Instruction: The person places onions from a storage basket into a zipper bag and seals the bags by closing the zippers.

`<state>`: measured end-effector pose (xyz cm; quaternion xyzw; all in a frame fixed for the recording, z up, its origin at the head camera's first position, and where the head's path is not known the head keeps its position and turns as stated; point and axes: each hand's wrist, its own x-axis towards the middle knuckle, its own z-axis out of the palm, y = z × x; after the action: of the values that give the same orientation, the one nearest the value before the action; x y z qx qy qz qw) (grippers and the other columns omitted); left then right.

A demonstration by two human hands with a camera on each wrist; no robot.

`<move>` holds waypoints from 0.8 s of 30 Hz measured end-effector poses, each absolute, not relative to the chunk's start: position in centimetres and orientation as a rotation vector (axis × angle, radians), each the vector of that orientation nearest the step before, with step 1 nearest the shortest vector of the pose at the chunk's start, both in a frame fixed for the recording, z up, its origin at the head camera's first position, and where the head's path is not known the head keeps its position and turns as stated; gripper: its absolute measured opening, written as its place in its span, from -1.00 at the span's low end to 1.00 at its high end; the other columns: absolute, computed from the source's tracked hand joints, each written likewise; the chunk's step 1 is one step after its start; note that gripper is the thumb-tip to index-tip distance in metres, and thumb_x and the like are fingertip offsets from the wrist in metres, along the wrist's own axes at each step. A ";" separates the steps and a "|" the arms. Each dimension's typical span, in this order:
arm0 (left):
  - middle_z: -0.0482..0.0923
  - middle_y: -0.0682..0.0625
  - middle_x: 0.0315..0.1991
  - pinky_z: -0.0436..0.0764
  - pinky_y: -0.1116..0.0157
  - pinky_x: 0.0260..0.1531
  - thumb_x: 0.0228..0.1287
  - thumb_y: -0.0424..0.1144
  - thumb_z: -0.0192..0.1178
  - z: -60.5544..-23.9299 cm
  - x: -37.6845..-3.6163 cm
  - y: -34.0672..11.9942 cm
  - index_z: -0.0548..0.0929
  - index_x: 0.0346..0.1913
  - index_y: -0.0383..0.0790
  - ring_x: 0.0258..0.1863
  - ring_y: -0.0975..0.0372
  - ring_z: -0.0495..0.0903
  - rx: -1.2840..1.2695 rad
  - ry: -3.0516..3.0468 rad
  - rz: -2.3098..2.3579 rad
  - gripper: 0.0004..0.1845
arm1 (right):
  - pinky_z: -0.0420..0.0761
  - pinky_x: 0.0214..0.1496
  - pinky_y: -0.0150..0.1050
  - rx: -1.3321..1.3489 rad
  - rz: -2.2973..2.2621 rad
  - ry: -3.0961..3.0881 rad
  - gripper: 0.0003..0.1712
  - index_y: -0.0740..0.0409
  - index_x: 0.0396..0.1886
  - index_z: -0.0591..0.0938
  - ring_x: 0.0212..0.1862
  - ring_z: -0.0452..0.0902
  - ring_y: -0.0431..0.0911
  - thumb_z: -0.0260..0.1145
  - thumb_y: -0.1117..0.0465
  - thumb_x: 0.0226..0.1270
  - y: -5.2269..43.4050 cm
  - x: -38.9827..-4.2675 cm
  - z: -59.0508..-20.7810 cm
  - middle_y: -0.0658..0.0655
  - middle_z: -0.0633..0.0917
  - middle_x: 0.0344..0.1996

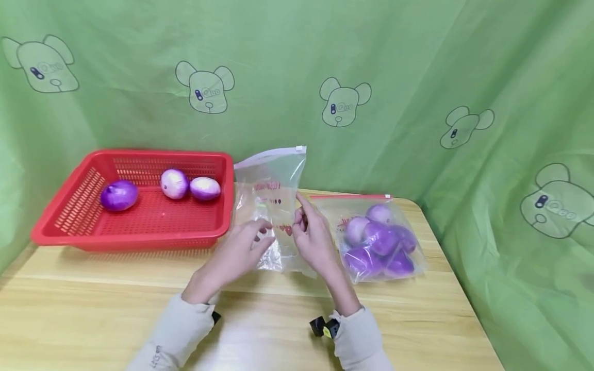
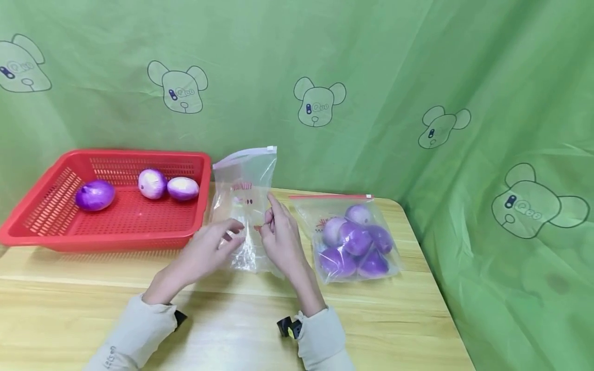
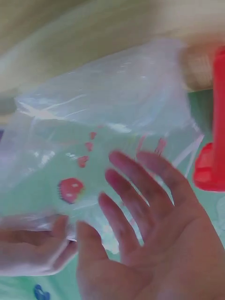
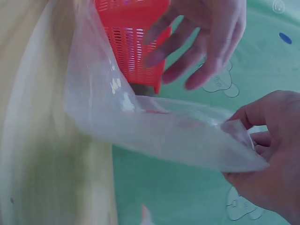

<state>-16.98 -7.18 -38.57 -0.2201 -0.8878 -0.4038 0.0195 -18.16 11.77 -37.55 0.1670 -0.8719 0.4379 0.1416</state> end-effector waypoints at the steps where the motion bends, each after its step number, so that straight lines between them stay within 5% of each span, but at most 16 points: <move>1: 0.68 -0.08 -0.06 0.68 0.18 -0.18 0.44 -0.18 0.18 -38.2 -17.1 -7.5 0.63 0.09 -0.20 -0.17 0.15 0.68 -0.647 -2.708 -1.294 -0.74 | 0.53 -0.33 -0.39 0.502 1.219 -2.493 -0.29 0.33 0.42 0.36 -0.35 0.41 -0.15 0.16 0.59 0.22 11.7 -18.0 -37.3 0.09 0.52 -0.33; 6: 0.69 -0.12 -0.10 0.69 0.21 -0.20 0.53 -0.12 0.06 -36.4 -17.6 -9.4 0.61 0.10 -0.21 -0.19 0.12 0.70 -0.469 -2.446 -1.603 -0.71 | 0.57 -0.26 -0.38 0.662 0.945 -2.380 -0.55 0.35 0.10 0.58 -0.29 0.45 -0.11 0.18 0.60 0.19 11.1 -17.3 -36.3 0.11 0.53 -0.32; 12: 0.68 -0.15 -0.14 0.72 0.18 -0.23 0.59 0.14 -0.24 -34.9 -18.2 -12.2 0.51 0.13 -0.41 -0.23 0.12 0.74 -0.272 -2.038 -2.280 -0.37 | 0.50 -0.23 -0.32 0.841 0.700 -2.188 -0.68 0.27 -0.26 0.67 -0.27 0.42 -0.07 0.19 0.62 0.05 10.2 -16.7 -35.8 0.08 0.52 -0.36; 15: 0.63 0.02 -0.22 0.72 0.18 -0.21 0.54 0.24 -0.25 -34.9 -18.6 -13.7 0.47 0.06 -0.24 -0.24 0.19 0.72 -0.126 -1.874 -2.558 -0.41 | 0.48 -0.23 -0.26 0.916 0.587 -2.083 -0.73 0.23 -0.42 0.68 -0.27 0.43 -0.03 0.21 0.61 0.01 9.5 -16.4 -35.9 0.09 0.55 -0.36; 19: 0.63 0.13 -0.26 0.67 0.30 -0.20 0.59 0.06 -0.14 -35.7 -19.1 -14.9 0.51 0.07 -0.14 -0.24 0.30 0.67 -0.019 -1.818 -2.654 -0.63 | 0.49 -0.15 -0.20 0.963 0.491 -2.132 -0.75 0.16 -0.48 0.70 -0.19 0.44 -0.01 0.25 0.57 0.02 9.0 -16.0 -36.2 0.07 0.58 -0.32; 24: 0.69 0.00 -0.36 0.66 0.34 -0.24 0.56 -0.30 -0.10 -35.9 -18.7 -13.7 0.58 -0.03 -0.45 -0.35 0.31 0.67 -0.113 -1.981 -2.387 -0.71 | 0.51 0.08 -0.19 0.919 0.592 -2.540 -0.82 0.08 -0.25 0.70 -0.05 0.48 -0.09 0.41 0.35 0.13 9.9 -15.5 -35.8 0.00 0.62 -0.19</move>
<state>-18.72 -13.70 -35.94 -0.0365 -0.6382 -0.7688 0.0188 -15.51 9.91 -35.84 0.3263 -0.9024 0.2104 0.1870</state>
